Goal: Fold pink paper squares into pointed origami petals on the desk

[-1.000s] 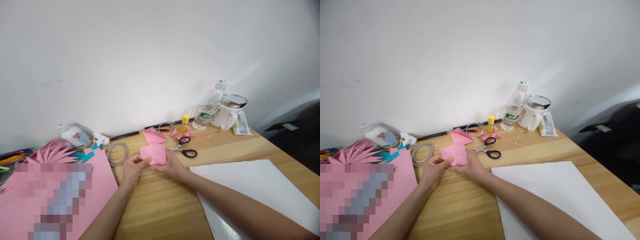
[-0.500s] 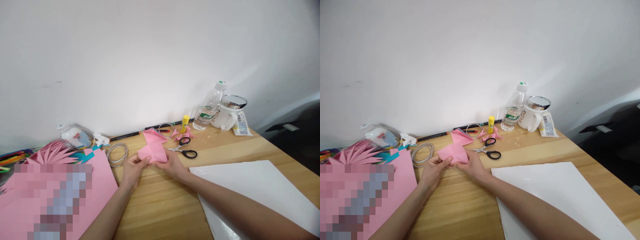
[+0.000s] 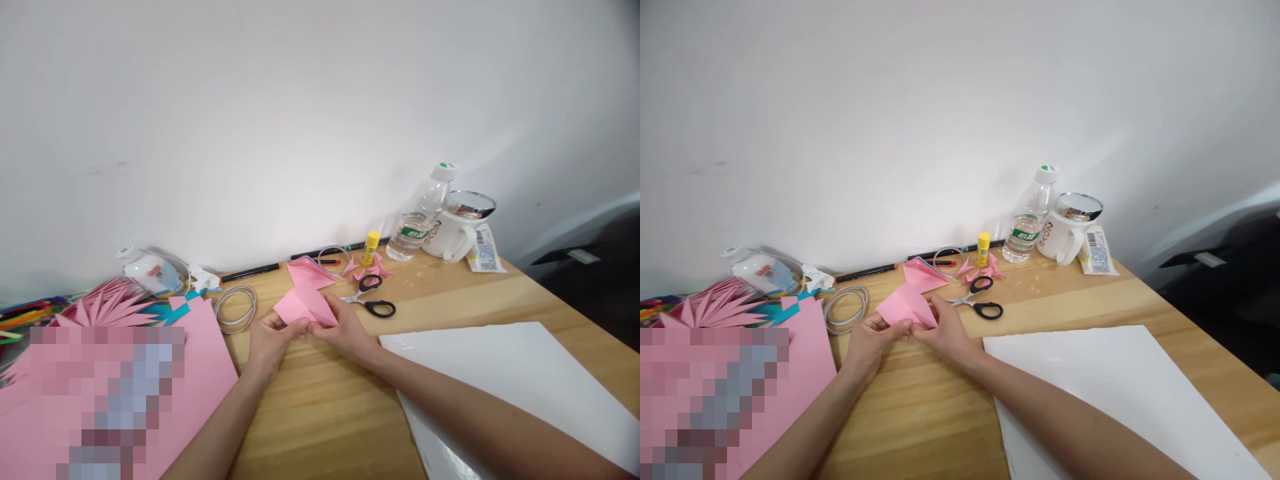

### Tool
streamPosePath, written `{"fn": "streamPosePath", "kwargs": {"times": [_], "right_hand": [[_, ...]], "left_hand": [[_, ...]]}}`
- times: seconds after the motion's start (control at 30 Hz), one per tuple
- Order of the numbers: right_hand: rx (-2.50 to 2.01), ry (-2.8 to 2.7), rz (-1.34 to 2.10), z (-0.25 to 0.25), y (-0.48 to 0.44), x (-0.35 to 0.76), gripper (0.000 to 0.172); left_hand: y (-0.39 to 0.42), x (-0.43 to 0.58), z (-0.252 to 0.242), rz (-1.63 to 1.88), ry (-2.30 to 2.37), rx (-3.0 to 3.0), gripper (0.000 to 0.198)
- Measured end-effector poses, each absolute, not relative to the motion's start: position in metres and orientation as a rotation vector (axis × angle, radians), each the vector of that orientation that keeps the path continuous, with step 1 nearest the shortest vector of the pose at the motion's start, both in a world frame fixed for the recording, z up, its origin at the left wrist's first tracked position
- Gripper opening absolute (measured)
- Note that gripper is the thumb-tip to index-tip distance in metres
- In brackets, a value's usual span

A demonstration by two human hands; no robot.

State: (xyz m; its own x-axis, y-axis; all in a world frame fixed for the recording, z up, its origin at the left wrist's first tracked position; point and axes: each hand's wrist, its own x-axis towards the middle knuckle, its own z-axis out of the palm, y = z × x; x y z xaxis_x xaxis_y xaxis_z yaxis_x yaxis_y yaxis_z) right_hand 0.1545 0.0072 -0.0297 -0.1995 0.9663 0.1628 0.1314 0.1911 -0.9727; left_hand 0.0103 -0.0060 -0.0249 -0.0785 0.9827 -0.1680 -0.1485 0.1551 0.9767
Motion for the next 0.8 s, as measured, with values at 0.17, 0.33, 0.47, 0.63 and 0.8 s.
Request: {"fn": "streamPosePath", "kwargs": {"times": [0.17,0.33,0.47,0.63,0.8], "right_hand": [[-0.973,-1.387,1.415,-0.040,0.011,0.157,0.034],[-0.929,-1.430,1.431,-0.043,0.012,0.159,0.036],[-0.965,-1.515,1.350,-0.038,0.011,0.160,0.036],[-1.063,-1.496,1.310,-0.035,0.010,0.159,0.025],[-1.056,-1.511,1.320,-0.036,0.010,0.159,0.026]], "left_hand": [[-0.004,0.007,-0.029,1.244,1.301,0.930,0.019],[-0.004,0.005,-0.028,1.249,1.404,0.936,0.020],[-0.004,0.005,-0.025,1.195,1.418,1.008,0.020],[-0.004,0.005,-0.024,1.101,1.342,1.156,0.016],[-0.004,0.006,-0.025,1.099,1.304,1.179,0.020]]}}
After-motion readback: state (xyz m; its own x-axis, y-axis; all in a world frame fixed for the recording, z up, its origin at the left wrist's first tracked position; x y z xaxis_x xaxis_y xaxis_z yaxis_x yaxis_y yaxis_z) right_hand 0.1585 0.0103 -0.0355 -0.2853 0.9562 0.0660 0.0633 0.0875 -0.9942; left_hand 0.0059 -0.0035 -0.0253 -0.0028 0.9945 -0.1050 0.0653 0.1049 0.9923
